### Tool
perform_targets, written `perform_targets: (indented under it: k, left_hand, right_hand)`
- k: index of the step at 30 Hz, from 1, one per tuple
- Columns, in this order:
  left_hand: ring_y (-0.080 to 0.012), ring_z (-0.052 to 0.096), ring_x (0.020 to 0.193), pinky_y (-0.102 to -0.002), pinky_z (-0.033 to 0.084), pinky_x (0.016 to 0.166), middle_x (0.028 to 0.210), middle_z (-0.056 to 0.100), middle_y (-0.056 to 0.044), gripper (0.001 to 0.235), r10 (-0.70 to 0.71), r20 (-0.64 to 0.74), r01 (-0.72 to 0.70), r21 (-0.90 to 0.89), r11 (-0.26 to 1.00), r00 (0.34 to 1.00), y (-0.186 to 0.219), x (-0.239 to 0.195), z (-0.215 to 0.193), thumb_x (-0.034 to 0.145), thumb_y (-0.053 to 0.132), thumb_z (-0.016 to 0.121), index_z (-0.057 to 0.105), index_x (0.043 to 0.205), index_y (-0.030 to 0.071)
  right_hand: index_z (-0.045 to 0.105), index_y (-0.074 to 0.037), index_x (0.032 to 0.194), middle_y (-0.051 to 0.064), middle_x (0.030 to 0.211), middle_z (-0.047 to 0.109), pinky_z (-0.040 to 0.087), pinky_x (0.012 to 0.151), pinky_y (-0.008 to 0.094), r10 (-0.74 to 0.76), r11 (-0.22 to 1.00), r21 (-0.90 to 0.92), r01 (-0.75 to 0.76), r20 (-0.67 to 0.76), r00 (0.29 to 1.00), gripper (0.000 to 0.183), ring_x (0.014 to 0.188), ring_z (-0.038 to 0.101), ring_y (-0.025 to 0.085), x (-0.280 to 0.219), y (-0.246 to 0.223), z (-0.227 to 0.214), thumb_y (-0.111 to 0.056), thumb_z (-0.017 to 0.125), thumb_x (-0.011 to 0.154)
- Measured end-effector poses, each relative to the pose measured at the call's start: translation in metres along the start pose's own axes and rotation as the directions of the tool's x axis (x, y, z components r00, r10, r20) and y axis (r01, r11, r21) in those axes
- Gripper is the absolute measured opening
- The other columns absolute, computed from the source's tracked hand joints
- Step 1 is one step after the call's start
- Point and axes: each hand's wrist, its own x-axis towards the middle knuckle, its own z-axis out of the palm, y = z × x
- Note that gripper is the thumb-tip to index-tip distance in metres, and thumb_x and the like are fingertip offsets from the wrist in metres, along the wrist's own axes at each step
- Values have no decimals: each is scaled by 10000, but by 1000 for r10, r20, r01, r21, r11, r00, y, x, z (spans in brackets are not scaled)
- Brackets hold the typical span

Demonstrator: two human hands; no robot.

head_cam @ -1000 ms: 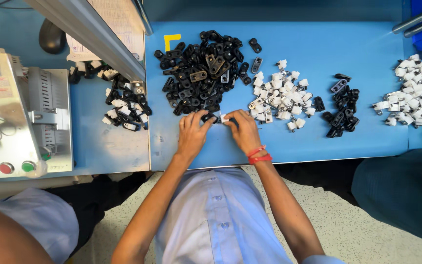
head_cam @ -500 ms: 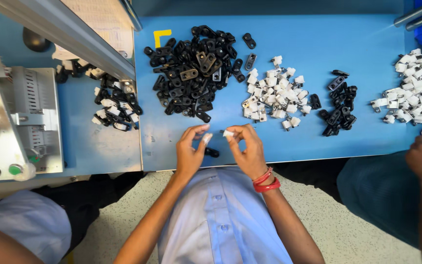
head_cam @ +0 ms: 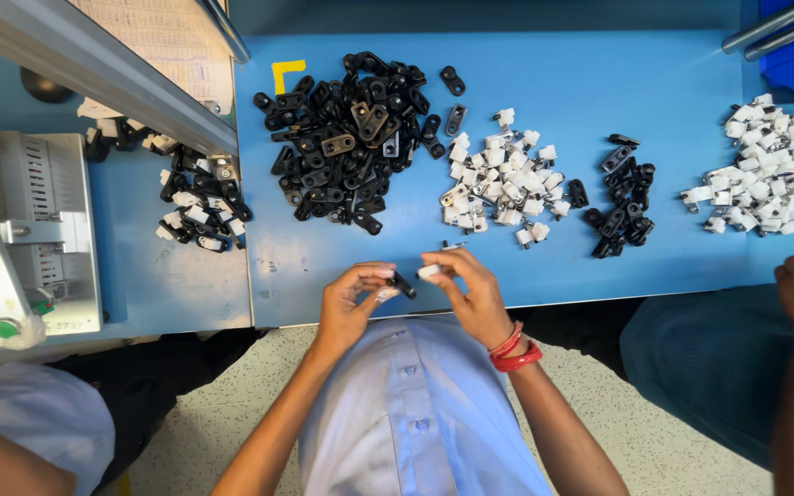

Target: The person repeatedly picks a black plastic housing and a white plastic connector from piles on a blue workbench, aligns them, and presses them together by hand. The assembled units are placed into a growing pile to the left. The process is continuous and repetitive throughout the clip.

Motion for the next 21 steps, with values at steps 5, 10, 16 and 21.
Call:
perform_targets:
  k: [5, 10, 16, 21]
  left_hand:
    - [-190, 685, 1148, -337, 575, 1022, 1339, 669, -176, 259, 30, -15, -33, -235, 971, 999, 5, 0, 4, 908, -170, 665, 666, 1119, -19]
    - [-173, 641, 1215, -332, 532, 1057, 1409, 593, -134, 394, 0, 97, 49, -499, 865, 995, 23, -9, -6, 818, -187, 624, 636, 1169, -9]
    - [-196, 666, 1136, -321, 550, 971, 1345, 632, -142, 517, -317, 159, 325, -741, 588, 935, 23, -17, -17, 872, -36, 646, 566, 1358, 119]
    - [-309, 735, 1017, -400, 623, 875, 1180, 683, -246, 267, -210, 566, 603, -764, 230, 797, 16, -20, -18, 1061, 82, 649, 527, 1289, 17]
  right_hand:
    - [671, 22, 1221, 64, 1080, 688, 553, 848, 264, 198, 861, 498, -101, -146, 969, 237, 981, 668, 112, -6, -7, 42, 0, 662, 985]
    - [689, 23, 1221, 74, 1089, 712, 534, 855, 257, 169, 905, 417, -88, -162, 972, 237, 957, 652, 109, 0, -24, 47, 11, 671, 984]
    - [733, -20, 1146, 99, 1064, 725, 518, 861, 329, -19, 998, 64, 24, -74, 997, 251, 933, 670, 212, 9, -63, 33, 47, 686, 909]
    - [720, -30, 1098, 106, 1068, 716, 515, 982, 399, -178, 976, 135, 170, 50, 983, 244, 1055, 683, 279, 13, -75, 8, 90, 676, 889]
